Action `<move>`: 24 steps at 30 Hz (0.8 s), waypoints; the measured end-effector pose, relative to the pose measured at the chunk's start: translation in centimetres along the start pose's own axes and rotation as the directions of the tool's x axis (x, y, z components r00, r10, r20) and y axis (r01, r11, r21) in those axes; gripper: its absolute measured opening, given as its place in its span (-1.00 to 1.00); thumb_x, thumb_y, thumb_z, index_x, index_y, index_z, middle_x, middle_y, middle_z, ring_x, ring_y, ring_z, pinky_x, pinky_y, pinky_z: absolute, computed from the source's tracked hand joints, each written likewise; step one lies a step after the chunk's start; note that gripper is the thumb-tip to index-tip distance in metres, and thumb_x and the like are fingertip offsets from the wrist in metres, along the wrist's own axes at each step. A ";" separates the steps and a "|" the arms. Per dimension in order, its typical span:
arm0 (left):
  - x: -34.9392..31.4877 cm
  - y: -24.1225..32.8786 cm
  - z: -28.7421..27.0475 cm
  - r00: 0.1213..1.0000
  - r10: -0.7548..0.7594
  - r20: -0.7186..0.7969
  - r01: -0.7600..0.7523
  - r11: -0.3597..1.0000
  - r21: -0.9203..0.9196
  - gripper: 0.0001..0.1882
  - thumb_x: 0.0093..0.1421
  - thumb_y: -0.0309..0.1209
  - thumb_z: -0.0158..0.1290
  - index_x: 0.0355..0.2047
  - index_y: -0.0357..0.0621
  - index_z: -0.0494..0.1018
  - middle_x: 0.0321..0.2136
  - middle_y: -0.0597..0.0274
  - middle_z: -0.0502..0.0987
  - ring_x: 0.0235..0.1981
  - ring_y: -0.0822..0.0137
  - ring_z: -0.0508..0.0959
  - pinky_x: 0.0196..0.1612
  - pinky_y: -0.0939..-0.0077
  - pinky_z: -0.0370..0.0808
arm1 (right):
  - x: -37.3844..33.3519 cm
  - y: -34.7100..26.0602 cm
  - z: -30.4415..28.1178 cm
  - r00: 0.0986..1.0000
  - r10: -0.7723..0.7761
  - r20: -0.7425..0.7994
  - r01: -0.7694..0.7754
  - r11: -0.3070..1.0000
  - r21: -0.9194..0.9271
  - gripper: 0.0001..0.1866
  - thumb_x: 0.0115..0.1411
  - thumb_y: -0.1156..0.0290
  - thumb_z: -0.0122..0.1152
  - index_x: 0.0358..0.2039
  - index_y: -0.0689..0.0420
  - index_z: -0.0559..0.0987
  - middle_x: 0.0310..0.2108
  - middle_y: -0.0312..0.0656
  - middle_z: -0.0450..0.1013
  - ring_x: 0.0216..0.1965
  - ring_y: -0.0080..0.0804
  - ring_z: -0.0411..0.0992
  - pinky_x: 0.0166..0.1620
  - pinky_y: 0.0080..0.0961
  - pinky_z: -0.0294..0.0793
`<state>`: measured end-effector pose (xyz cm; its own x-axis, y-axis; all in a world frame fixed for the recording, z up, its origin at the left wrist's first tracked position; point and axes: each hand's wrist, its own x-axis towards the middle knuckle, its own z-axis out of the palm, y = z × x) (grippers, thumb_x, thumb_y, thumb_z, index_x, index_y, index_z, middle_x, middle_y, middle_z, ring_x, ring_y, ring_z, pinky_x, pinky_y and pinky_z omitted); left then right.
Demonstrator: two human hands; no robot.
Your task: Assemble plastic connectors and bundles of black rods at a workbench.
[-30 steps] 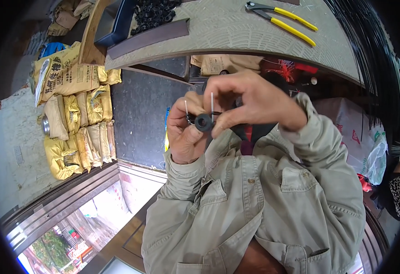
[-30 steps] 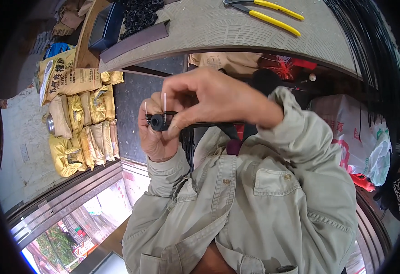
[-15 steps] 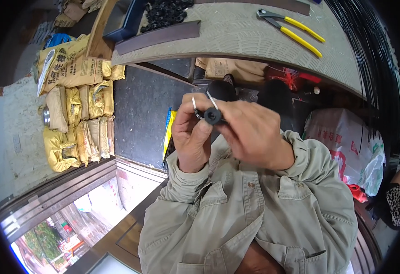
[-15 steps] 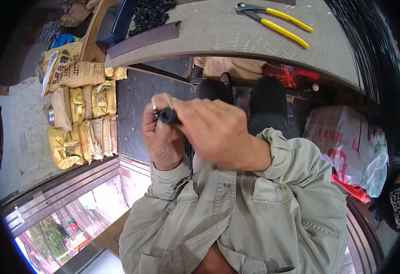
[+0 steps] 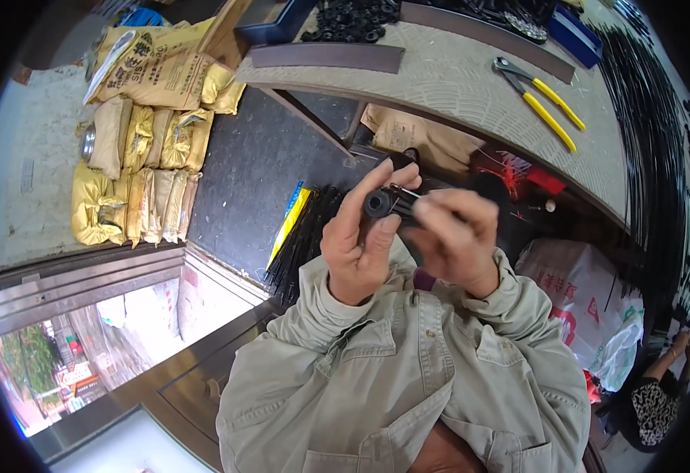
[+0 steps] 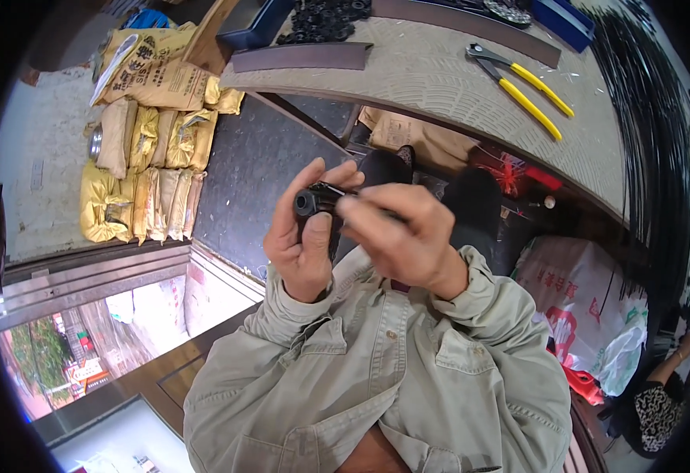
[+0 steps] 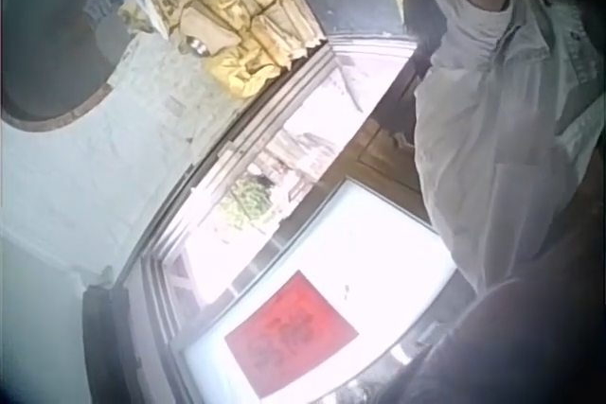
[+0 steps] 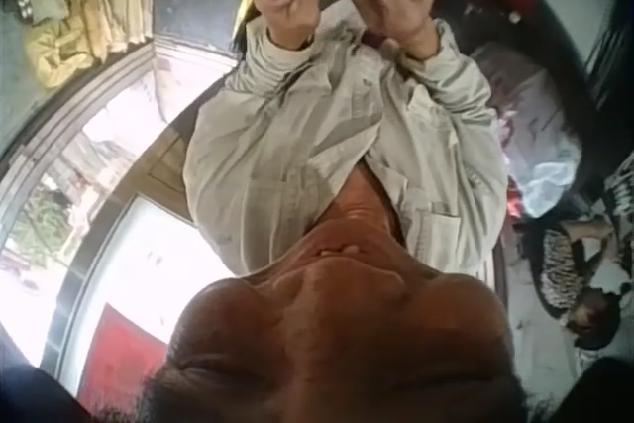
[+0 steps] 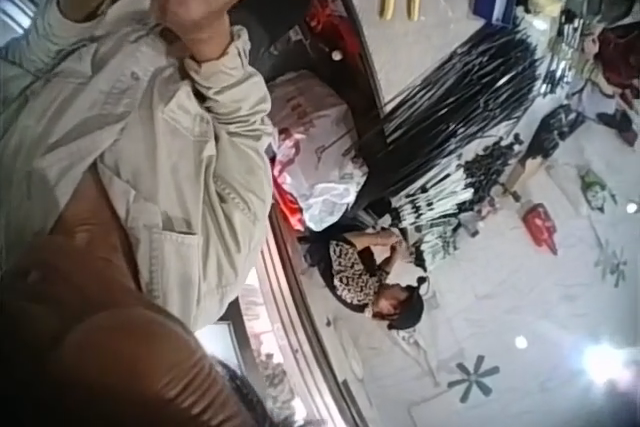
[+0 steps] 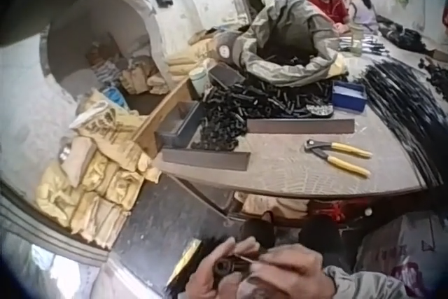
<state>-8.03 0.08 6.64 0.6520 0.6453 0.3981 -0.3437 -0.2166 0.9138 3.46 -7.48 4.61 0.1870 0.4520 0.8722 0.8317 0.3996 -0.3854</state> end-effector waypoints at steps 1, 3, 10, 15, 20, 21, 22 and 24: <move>0.1 0.1 -0.4 1.000 0.000 -0.008 0.000 1.000 0.006 -0.56 0.19 -0.48 -0.11 0.04 -0.48 0.14 -0.10 -0.14 0.41 -0.06 0.19 0.43 0.02 0.46 0.29 | 0.0 0.1 -0.3 0.991 0.135 0.011 -0.135 0.990 0.041 -0.62 -0.11 0.65 0.19 -0.19 0.20 0.46 -0.30 -0.04 0.38 -0.42 -0.32 0.40 -0.39 -0.55 0.39; 0.3 0.4 -0.8 0.999 0.030 0.036 -0.031 0.999 0.033 -0.55 0.20 -0.43 -0.11 0.04 -0.48 0.14 -0.09 -0.16 0.40 -0.04 0.18 0.42 0.11 0.39 0.18 | -0.2 0.7 0.5 0.938 0.346 0.027 -0.346 0.922 0.175 -0.65 -0.17 0.68 0.23 -0.27 0.23 0.51 -0.40 -0.10 0.43 -0.47 -0.28 0.42 -0.46 -0.54 0.40; 0.6 0.3 -1.7 0.977 0.168 0.128 -0.199 0.933 0.299 -0.67 0.15 -0.39 -0.03 -0.16 -0.38 0.24 -0.26 -0.08 0.50 -0.09 0.08 0.47 0.21 0.04 -0.14 | -1.0 0.4 1.5 0.986 0.166 0.031 -0.169 0.971 0.169 -0.62 -0.25 0.72 0.19 -0.30 0.28 0.51 -0.46 -0.12 0.44 -0.53 -0.32 0.42 -0.50 -0.54 0.39; 1.2 -0.3 -2.6 0.972 0.119 0.201 -0.162 0.962 0.217 -0.67 0.06 -0.33 0.10 -0.26 -0.26 0.31 -0.38 0.06 0.54 -0.17 0.10 0.52 0.20 -0.03 -0.13 | -1.4 1.4 1.2 0.975 0.189 0.119 -0.220 0.903 0.369 -0.61 -0.25 0.72 0.16 -0.29 0.26 0.54 -0.40 -0.12 0.46 -0.50 -0.31 0.42 -0.49 -0.57 0.40; 3.0 -1.2 -2.6 0.892 0.105 0.440 -0.118 0.993 0.001 -0.68 0.00 -0.25 0.16 -0.35 -0.16 0.36 -0.49 0.13 0.55 -0.29 0.16 0.55 0.20 -0.06 -0.13 | -0.9 2.0 0.1 0.956 0.178 0.235 -0.263 0.875 0.407 -0.66 -0.22 0.71 0.13 -0.32 0.22 0.54 -0.36 -0.12 0.48 -0.44 -0.30 0.44 -0.43 -0.54 0.43; 2.9 -1.4 -2.3 0.898 0.143 0.416 -0.143 0.989 -0.030 -0.66 -0.01 -0.23 0.16 -0.34 -0.17 0.36 -0.52 0.14 0.54 -0.33 0.18 0.55 0.18 -0.06 -0.07 | -1.2 2.3 -0.7 0.928 0.170 0.331 -0.303 0.862 0.407 -0.66 -0.21 0.71 0.12 -0.33 0.20 0.54 -0.36 -0.12 0.48 -0.40 -0.28 0.45 -0.39 -0.53 0.45; 2.8 -1.7 -2.2 0.904 0.180 0.388 -0.172 0.983 -0.056 -0.64 -0.02 -0.22 0.17 -0.33 -0.18 0.36 -0.55 0.15 0.53 -0.38 0.19 0.55 0.16 -0.06 0.00 | -0.6 3.0 -1.5 0.898 0.152 0.413 -0.325 0.862 0.389 -0.67 -0.20 0.71 0.11 -0.33 0.20 0.54 -0.35 -0.13 0.48 -0.35 -0.25 0.45 -0.34 -0.51 0.45; 2.1 -1.9 -1.7 0.953 0.073 0.295 -0.021 0.984 -0.177 -0.63 -0.01 -0.20 0.16 -0.32 -0.21 0.36 -0.57 0.16 0.50 -0.41 0.21 0.54 0.10 -0.04 0.12 | 1.2 4.9 -4.4 0.838 0.239 0.491 -0.386 0.895 0.223 -0.69 -0.17 0.69 0.10 -0.33 0.17 0.53 -0.29 -0.14 0.46 -0.21 -0.19 0.43 -0.18 -0.47 0.42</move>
<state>-7.20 3.05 5.63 0.7956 0.3825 0.4698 -0.4713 -0.0966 0.8767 10.06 -8.46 5.10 0.0988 0.8659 0.4903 0.5558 0.3607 -0.7490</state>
